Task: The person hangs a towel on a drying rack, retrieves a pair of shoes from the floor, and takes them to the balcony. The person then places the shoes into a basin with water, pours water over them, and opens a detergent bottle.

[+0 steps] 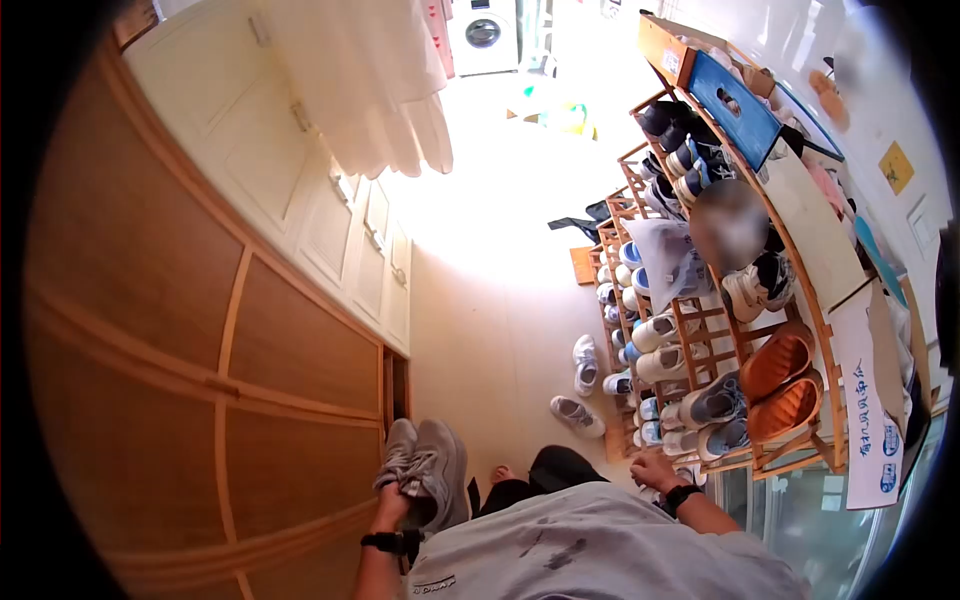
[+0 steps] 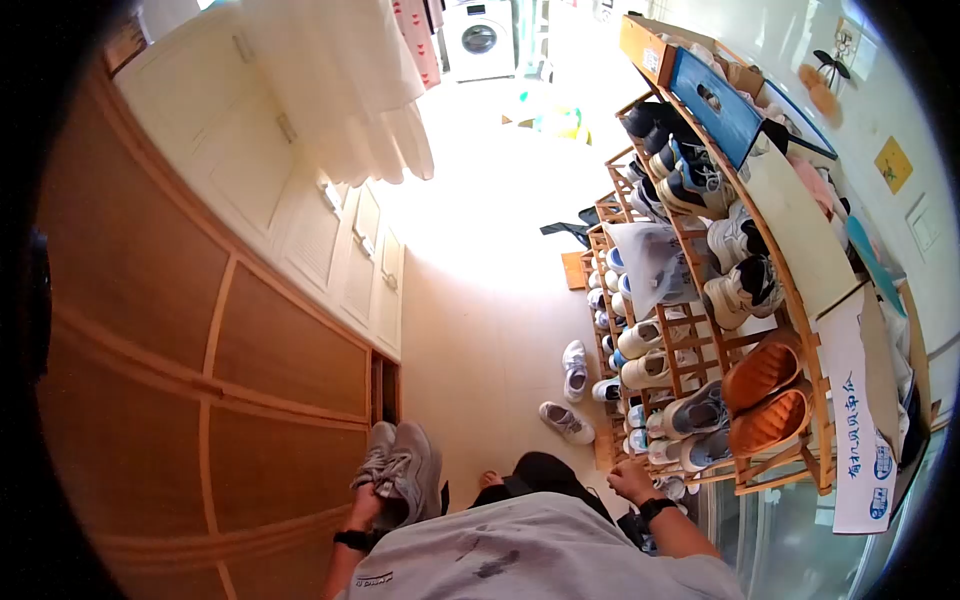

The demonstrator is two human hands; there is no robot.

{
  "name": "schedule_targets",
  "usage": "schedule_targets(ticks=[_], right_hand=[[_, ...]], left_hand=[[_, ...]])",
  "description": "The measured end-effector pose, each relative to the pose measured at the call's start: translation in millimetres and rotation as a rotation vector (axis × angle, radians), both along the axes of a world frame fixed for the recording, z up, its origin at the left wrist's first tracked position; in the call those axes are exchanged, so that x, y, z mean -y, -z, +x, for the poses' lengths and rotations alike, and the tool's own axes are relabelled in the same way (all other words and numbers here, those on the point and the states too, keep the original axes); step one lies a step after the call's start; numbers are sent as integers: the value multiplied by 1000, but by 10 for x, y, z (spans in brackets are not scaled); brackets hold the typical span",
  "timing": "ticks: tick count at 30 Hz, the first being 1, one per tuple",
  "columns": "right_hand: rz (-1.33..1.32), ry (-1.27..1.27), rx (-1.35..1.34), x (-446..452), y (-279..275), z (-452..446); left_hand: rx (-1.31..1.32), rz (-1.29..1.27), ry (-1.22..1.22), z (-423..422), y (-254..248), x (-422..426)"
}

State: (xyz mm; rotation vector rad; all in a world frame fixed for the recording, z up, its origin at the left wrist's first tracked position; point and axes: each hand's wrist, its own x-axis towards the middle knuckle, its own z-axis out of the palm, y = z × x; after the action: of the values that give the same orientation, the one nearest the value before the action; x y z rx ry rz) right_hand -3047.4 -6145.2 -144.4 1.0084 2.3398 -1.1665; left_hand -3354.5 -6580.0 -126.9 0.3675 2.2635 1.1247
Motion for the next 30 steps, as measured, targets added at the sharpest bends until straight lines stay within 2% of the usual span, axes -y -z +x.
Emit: schedule_targets(ticks=[2, 5, 6, 7, 8, 11, 15, 17, 18, 19, 20, 21, 23, 24, 26, 27, 28, 30], right_hand=[[-100, 224, 107, 5, 18, 2], [-123, 318, 162, -56, -55, -160], [-134, 343, 177, -102, -39, -237], [-139, 349, 174, -167, 63, -299], [-199, 382, 188, -241, 211, -344], [-268, 379, 219, -579, 461, -705], [-277, 398, 189, -1177, 192, -1585], [-88, 252, 11, -1520, 150, -1986], [24, 219, -40, -1686, 276, -2142], [137, 186, -92, -1840, 107, -2438], [5, 288, -14, -2010, -112, -2681], [128, 240, -70, -2188, 175, -2769], [81, 287, -131, -2475, 207, -3133], [79, 295, -130, -2601, 197, -3308], [134, 331, -175, -2767, 182, -3640], [131, 338, -168, -2825, 32, -3841], [123, 368, -154, -2867, -247, -4042], [85, 451, -131, -2885, -480, -4295]], left_hand=[[60, 41, 22, -370, -122, -355], [74, -70, 99, -935, 38, -692], [102, -48, 120, -1129, 230, -763], [134, -28, 139, -1283, 212, -908], [196, 157, 14, -1381, 217, -1100], [355, 199, -48, -1785, -151, -1761], [414, 237, -17, -2354, -506, -2620], [436, 277, -22, -2648, -544, -3012], [512, 277, -99, -2818, -430, -3172], [587, 278, -175, -2972, -436, -3363], [535, 129, -123, -3134, -484, -3519], [539, 123, -122, -3292, -457, -3667], [405, 233, -7, -3585, -346, -3962], [444, 322, 5, -3694, -432, -4171], [448, 323, 44, -4023, -326, -4512], [450, 331, 75, -4207, -271, -4656], [372, 269, 231, -4416, -262, -4825], [431, 321, 175, -4625, -368, -5236]])
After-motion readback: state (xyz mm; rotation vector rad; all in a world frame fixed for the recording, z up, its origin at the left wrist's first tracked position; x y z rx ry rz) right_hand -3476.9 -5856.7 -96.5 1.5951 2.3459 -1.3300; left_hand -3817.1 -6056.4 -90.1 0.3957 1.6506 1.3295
